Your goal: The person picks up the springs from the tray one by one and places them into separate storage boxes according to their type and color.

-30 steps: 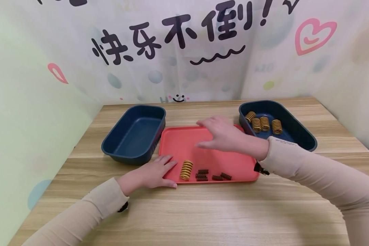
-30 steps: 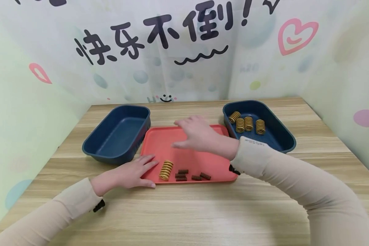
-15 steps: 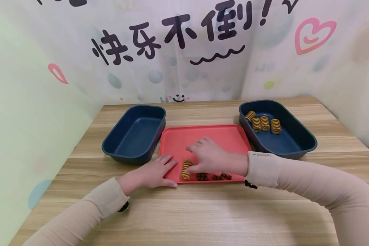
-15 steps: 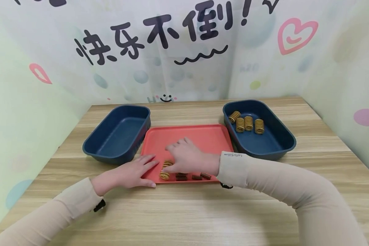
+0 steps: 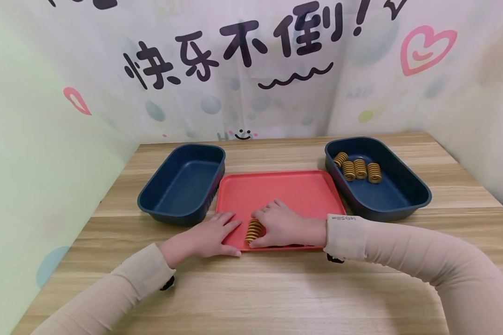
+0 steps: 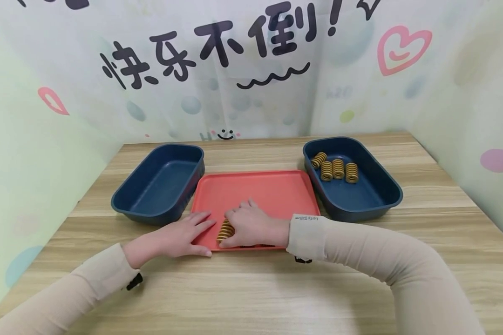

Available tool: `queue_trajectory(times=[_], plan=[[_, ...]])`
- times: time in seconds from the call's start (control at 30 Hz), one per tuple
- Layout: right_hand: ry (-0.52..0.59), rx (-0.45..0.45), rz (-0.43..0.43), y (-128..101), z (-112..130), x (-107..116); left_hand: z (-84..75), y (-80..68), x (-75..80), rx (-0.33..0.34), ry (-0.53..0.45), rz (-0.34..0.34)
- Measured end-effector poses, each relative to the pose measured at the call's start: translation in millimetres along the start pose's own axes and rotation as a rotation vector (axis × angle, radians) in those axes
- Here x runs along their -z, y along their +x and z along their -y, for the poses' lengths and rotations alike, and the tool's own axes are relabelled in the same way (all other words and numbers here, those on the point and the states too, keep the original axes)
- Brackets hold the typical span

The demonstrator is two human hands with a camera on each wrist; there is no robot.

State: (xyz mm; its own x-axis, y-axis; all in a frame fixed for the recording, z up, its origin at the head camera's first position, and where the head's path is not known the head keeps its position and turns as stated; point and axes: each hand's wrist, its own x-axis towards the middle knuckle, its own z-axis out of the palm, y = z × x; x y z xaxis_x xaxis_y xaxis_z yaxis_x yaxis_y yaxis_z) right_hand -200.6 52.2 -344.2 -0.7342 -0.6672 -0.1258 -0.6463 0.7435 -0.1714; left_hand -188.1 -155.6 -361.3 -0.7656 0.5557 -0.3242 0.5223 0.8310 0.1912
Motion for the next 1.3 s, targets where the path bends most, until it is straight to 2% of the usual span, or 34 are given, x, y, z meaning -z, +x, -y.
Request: queue_trajectory(times=[0.5,0.7,0.97,1.3], plan=[[-0.015,0.032,-0.048,0.2,0.8,-6.1,-3.6,-1.1,2.5,0.01,-0.006,0.004],[-0.024,0.033,-0.041,2.0,0.6,-5.6,-4.4,-1.6,3.1,0.009,-0.01,0.001],[-0.029,0.023,-0.033,1.8,-0.8,3.7,-4.7,-1.9,3.0,0.003,-0.007,-0.002],[-0.056,0.041,-0.064,-0.2,-6.9,16.2,-3.3,-1.5,1.6,0.008,-0.008,-0.003]])
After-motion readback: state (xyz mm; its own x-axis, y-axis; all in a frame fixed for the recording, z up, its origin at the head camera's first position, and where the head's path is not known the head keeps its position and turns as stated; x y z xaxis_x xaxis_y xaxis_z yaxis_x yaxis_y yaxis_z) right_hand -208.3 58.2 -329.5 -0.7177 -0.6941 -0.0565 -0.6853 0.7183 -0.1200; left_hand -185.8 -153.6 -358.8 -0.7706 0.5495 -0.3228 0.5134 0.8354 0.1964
